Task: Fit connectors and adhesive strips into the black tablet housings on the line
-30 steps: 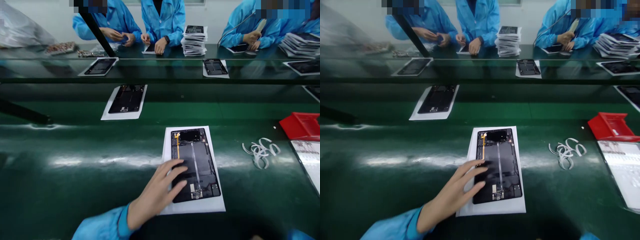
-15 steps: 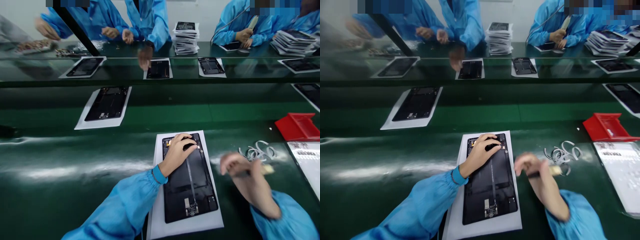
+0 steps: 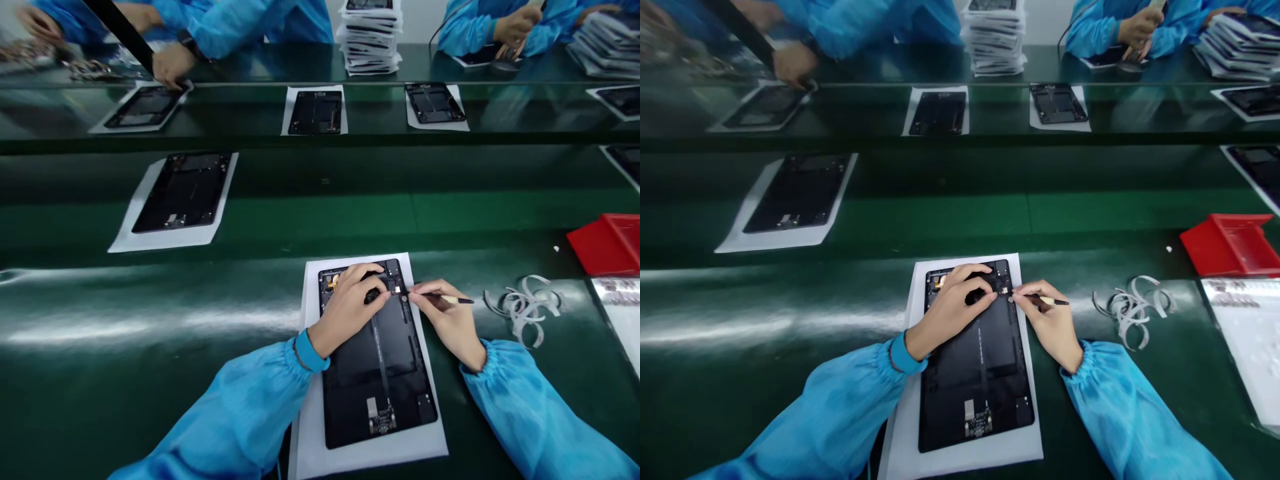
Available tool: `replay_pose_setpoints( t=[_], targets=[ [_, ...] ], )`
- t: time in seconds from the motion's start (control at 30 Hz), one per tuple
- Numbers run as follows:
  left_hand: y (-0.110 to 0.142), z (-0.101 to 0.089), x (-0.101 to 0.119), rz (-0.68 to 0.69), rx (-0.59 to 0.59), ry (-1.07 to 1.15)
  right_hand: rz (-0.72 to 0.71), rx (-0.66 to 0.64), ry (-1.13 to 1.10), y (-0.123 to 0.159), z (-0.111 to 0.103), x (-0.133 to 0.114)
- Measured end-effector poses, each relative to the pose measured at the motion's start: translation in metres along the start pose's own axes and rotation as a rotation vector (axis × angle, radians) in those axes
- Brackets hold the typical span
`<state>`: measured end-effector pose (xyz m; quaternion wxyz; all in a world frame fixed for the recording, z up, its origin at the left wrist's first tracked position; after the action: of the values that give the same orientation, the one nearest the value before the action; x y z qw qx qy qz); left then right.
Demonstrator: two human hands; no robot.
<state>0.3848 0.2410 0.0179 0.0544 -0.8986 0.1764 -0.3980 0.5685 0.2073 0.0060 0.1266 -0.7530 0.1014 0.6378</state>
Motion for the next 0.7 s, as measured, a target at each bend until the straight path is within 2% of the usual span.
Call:
replay_pose_setpoints(
  t=[0.23, 0.7],
  targets=[
    [-0.0006, 0.0007, 0.0004, -0.024, -0.002, 0.020, 0.022, 0.002, 0.003, 0.0006, 0.0021, 0.0013],
    [-0.0007, 0.0035, 0.0031, -0.025, 0.045, -0.017, -0.048, -0.055, 0.089, 0.0015, 0.0021, 0.0046]
  ],
)
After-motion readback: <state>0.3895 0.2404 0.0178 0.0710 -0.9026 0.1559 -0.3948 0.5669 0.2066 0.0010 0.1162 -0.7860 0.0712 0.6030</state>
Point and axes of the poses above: each hand's wrist, its own y-axis away from the middle knuckle, its own z-axis out of the palm, x = y × z, the point moved 4 cm from there along -y, towards the middle knuckle, and after that the axes turned 13 degrees about x, right-handed, at the moved point
